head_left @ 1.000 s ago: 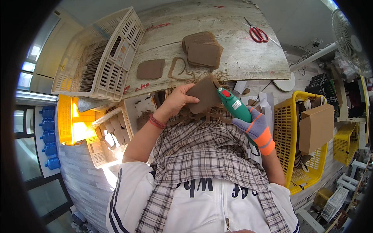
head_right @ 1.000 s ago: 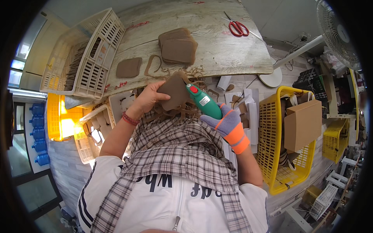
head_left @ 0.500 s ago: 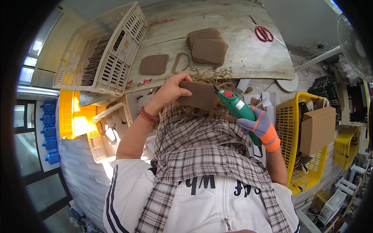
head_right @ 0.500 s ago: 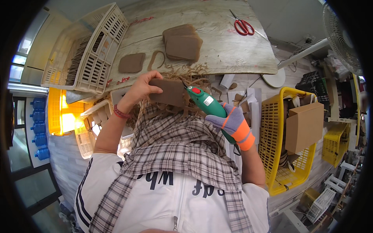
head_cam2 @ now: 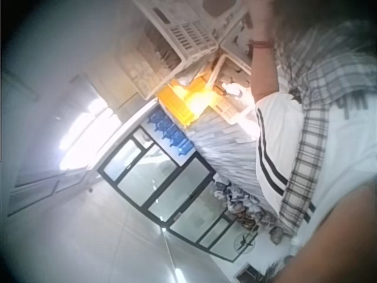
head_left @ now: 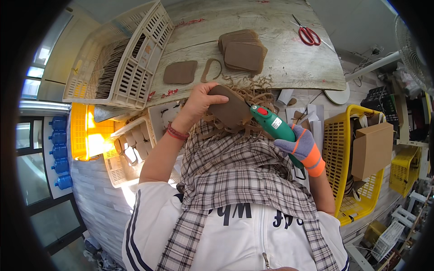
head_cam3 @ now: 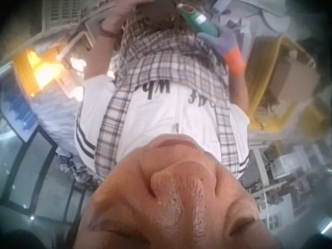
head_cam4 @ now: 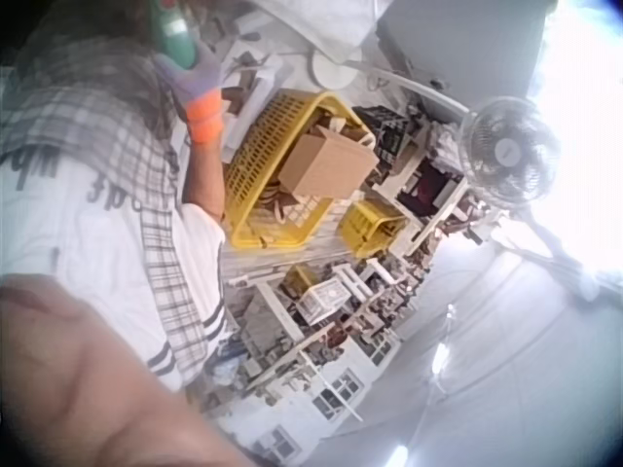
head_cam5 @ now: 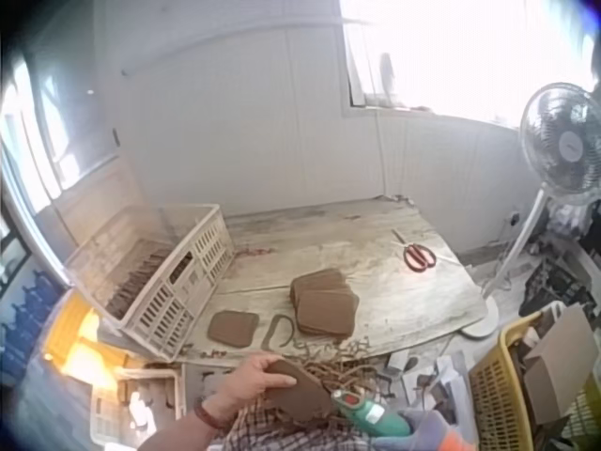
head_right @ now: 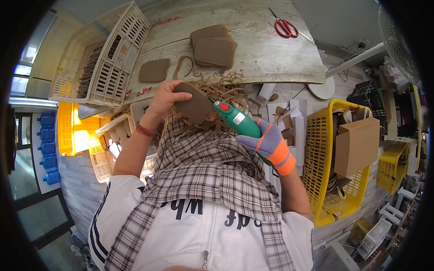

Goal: The person uses a rotary tool to trim the edges of small brown cardboard pieces. They handle each piece individually, rotating it to smooth the perimeter, then place the finished pieces into a white plastic basket.

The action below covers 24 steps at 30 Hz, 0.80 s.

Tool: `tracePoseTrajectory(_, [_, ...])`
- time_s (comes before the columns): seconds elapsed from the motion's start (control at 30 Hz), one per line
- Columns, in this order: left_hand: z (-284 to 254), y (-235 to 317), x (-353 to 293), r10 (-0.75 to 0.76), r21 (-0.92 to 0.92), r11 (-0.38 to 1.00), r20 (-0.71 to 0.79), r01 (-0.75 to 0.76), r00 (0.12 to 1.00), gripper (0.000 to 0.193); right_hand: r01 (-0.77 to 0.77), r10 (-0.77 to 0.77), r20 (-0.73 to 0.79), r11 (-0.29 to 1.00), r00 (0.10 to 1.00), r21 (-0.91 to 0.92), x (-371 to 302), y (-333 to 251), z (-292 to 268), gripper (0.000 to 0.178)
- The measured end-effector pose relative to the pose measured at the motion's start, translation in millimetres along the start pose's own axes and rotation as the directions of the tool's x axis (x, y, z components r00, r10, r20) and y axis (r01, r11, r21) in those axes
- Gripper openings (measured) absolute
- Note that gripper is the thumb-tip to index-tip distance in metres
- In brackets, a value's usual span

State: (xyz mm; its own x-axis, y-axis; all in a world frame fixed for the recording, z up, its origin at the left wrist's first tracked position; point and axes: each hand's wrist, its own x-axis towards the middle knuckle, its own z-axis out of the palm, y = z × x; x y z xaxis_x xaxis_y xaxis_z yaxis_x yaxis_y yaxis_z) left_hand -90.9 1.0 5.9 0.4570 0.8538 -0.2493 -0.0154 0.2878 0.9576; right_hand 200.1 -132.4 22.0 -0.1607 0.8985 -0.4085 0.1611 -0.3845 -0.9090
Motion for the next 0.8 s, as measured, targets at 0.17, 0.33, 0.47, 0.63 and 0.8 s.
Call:
tracePoseTrajectory(0.17, [14.4,-0.1,-3.3,-0.047,-0.017,0.999,0.069,0.048,0.997,0.013,0.039,-0.041,-0.03,0.996,0.999,-0.075,-0.2,-2.2,5.0,0.045])
tracePoseTrajectory(0.33, [19.6,0.0,-5.0,-0.126,0.152,0.983,0.157,0.102,0.98,0.015,0.132,-0.137,-0.021,0.978,0.99,-0.162,7.7,3.5,9.9,0.044])
tracePoseTrajectory(0.47, [19.8,-0.3,-8.1,-0.141,0.192,0.976,0.176,0.106,0.974,0.015,0.113,-0.112,0.019,0.972,0.994,-0.206,23.2,-3.4,18.4,0.045])
tracePoseTrajectory(0.63, [-48.2,11.2,-8.4,0.07,-0.068,0.994,-0.148,-0.081,0.987,0.018,0.1,-0.103,-0.043,0.993,0.994,-0.067,26.5,-6.7,19.9,0.042])
tracePoseTrajectory(0.8, [-148.2,7.2,22.5,0.132,0.167,0.985,-0.563,-0.044,0.816,0.025,-0.02,0.022,-0.046,0.999,0.999,0.046,23.4,2.9,10.0,0.042])
